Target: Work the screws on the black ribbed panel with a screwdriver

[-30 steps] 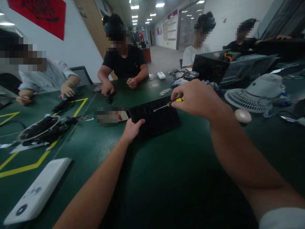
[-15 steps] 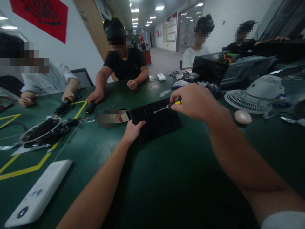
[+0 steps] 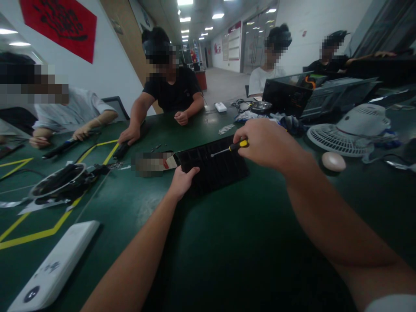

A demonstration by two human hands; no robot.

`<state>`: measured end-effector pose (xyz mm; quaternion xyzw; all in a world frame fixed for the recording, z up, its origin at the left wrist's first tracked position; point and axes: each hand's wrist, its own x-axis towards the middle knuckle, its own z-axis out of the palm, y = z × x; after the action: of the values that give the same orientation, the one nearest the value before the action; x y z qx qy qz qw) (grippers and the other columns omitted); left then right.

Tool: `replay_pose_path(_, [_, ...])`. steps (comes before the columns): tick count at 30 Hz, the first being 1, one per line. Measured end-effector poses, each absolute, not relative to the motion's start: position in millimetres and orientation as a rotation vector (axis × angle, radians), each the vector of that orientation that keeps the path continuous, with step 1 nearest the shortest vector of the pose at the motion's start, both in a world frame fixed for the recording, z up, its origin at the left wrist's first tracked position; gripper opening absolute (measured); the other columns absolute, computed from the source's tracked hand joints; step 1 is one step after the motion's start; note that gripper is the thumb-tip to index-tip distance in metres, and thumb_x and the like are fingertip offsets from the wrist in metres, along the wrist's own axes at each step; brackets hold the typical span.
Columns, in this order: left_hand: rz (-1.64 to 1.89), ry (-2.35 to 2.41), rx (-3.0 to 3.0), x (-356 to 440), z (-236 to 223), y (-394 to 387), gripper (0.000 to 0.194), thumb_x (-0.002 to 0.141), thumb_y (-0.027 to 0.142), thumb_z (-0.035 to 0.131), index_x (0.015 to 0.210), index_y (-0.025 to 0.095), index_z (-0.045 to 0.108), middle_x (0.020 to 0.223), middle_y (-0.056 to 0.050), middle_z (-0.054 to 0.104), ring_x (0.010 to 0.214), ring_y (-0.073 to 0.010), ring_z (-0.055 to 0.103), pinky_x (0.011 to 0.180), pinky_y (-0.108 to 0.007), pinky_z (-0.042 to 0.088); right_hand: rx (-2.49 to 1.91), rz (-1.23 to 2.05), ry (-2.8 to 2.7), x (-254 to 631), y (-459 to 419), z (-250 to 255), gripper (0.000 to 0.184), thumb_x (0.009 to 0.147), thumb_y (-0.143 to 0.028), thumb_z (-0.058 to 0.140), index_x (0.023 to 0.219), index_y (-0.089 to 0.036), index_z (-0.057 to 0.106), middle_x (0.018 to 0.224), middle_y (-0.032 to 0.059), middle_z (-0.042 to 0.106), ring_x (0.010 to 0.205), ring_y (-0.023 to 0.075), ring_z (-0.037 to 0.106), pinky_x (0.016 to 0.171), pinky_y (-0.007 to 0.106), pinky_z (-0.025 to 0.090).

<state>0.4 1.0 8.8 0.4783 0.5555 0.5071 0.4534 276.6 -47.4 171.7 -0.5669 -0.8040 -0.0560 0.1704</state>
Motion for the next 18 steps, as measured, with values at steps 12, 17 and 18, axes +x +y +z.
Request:
replay_pose_path(12, [1.27,1.365,1.144,0.0,5.9,3.0,0.05,0.059,0.043,0.095,0.097,0.017,0.078,0.095,-0.009,0.082,0.093,-0.0332,0.08,0.097,-0.051,0.064,-1.802,-0.063,-2.326,274.3,-50.9,176.9,0.032,0.105,-0.034,0.059,0.117,-0.027,0.088,0.116,0.0126,0.085,0.103,0.0325,0.076,0.083,0.042,0.053])
replay_pose_path(17, [1.278,1.375,1.151,0.7,8.3,2.7,0.048,0.059,0.043,0.096,0.096,0.018,0.078,0.094,-0.009,0.083,0.094,-0.0339,0.081,0.096,-0.051,0.065,-1.679,-0.07,-2.337,280.6,-49.4,175.9,0.02,0.093,-0.032,0.075,0.108,-0.024,0.086,0.104,0.0087,0.084,0.097,0.028,0.074,0.081,0.037,0.052])
replay_pose_path(18, [1.273,1.379,1.146,0.5,8.6,2.6,0.049,0.059,0.043,0.096,0.097,0.018,0.078,0.094,-0.009,0.083,0.093,-0.0338,0.081,0.095,-0.051,0.065,-1.649,-0.086,-2.33,282.2,-49.3,176.4,0.02,0.088,-0.028,0.078,0.106,-0.024,0.086,0.102,0.0084,0.084,0.097,0.0278,0.074,0.08,0.037,0.051])
